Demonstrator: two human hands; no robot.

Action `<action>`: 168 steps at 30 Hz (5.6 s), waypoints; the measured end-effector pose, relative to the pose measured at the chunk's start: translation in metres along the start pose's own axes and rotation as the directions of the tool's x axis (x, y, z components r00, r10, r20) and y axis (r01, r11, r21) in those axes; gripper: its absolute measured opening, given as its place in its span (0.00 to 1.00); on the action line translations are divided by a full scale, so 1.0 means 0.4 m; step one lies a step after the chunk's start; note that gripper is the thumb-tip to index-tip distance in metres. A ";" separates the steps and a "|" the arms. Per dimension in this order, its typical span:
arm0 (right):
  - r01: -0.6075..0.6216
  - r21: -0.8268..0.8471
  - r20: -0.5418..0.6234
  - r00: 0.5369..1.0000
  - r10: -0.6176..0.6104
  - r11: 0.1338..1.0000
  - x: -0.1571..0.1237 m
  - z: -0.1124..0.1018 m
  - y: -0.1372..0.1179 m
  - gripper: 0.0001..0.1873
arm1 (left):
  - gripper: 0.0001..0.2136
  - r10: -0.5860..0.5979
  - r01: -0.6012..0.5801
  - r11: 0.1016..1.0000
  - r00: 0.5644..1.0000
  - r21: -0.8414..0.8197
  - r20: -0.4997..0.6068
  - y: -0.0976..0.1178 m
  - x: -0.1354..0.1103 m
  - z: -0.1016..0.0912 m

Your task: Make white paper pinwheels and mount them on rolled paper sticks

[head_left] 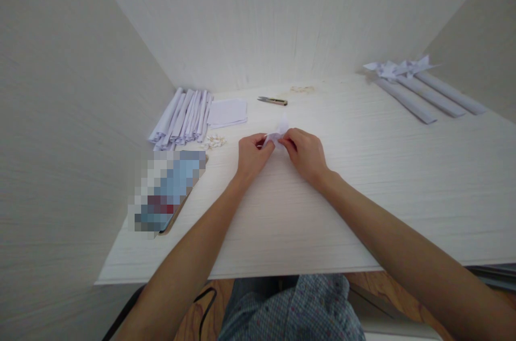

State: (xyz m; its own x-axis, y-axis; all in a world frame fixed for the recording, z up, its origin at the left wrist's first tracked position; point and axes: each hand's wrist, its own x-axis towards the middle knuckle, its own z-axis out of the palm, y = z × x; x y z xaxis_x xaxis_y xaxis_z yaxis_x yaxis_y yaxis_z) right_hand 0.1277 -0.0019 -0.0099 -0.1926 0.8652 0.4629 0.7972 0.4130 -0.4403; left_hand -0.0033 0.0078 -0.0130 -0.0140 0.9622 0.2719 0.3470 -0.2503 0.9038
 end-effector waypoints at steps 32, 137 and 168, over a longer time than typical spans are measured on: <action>0.028 -0.250 0.098 0.995 -0.004 0.968 -0.003 -0.002 -0.004 0.19 | 0.10 0.019 -0.019 0.999 1.000 0.043 0.001 -0.014 0.005 -0.002; 0.032 -0.112 -0.038 0.999 -0.036 0.993 -0.004 0.004 0.006 0.12 | 0.08 0.212 -0.215 0.970 0.977 0.111 0.035 -0.003 -0.007 0.002; 0.040 0.030 -0.097 0.995 -0.037 0.999 0.001 0.005 0.014 0.13 | 0.08 0.190 -0.193 0.976 0.981 0.098 0.044 0.002 -0.009 0.003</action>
State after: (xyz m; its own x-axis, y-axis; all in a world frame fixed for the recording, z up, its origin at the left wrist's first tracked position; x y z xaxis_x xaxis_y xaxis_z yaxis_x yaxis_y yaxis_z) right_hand 0.1308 0.0013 -0.0136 -0.1656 0.8180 0.5509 0.7717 0.4553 -0.4441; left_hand -0.0020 0.0042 -0.0137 0.0938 0.9010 0.4234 0.4330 -0.4199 0.7976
